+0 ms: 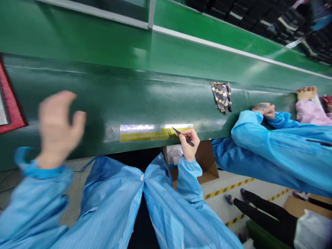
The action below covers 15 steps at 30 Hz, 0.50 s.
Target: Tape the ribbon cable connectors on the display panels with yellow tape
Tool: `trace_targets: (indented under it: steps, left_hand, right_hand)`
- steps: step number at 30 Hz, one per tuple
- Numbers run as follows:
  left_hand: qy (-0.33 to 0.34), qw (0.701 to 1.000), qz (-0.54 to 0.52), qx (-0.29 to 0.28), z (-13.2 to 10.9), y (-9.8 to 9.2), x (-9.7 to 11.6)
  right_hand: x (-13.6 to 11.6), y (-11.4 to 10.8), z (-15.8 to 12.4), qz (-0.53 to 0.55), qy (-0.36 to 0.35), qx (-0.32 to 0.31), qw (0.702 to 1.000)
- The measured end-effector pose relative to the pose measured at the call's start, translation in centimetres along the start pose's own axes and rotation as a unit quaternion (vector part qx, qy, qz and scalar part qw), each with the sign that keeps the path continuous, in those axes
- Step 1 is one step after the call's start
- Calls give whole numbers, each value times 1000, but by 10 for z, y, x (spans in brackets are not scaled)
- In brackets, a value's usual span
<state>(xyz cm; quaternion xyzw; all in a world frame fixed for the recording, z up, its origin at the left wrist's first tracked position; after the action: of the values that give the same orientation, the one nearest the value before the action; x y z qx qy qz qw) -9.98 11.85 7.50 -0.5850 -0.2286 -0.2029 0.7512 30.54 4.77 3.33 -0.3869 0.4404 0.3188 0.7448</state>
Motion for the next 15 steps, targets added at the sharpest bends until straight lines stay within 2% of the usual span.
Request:
trace_targets:
  steps: [1, 3, 4, 6, 9, 12, 15]
  left_hand:
    - [63, 998, -2, -1, -10, 24, 25]
    - [142, 986, -30, -82, -35, 76, 70]
    - [165, 979, -37, -113, -48, 98, 88]
    - [189, 969, -44, -155, -69, 128, 113]
    - [212, 960, -28, -180, -85, 145, 129]
    - [234, 956, -3, -175, -88, 146, 130]
    - [246, 955, 8, -165, -87, 146, 129]
  right_hand:
    - [-4, 2, -4, -18, -8, -21, 1000]
    - [-11, 6, -9, -53, -29, -58, 996]
    - [-14, 8, -11, -69, -40, -73, 994]
    - [-18, 12, -12, -93, -56, -95, 989]
    - [-21, 16, -12, -115, -76, -123, 983]
    - [-24, 18, -13, -127, -85, -151, 977]
    - [-25, 19, -11, -117, -69, -143, 980]
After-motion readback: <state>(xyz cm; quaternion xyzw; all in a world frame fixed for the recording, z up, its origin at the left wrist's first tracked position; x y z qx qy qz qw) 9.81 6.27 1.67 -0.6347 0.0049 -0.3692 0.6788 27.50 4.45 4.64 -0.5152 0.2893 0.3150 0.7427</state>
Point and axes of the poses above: each hand's wrist, its own z-axis towards the middle knuckle, its own y-axis out of the palm, x = y × z, the point moved 5 cm from there along z, towards the middle knuckle, and after that the axes turned 12 degrees about -y, right-handed, at the moved point
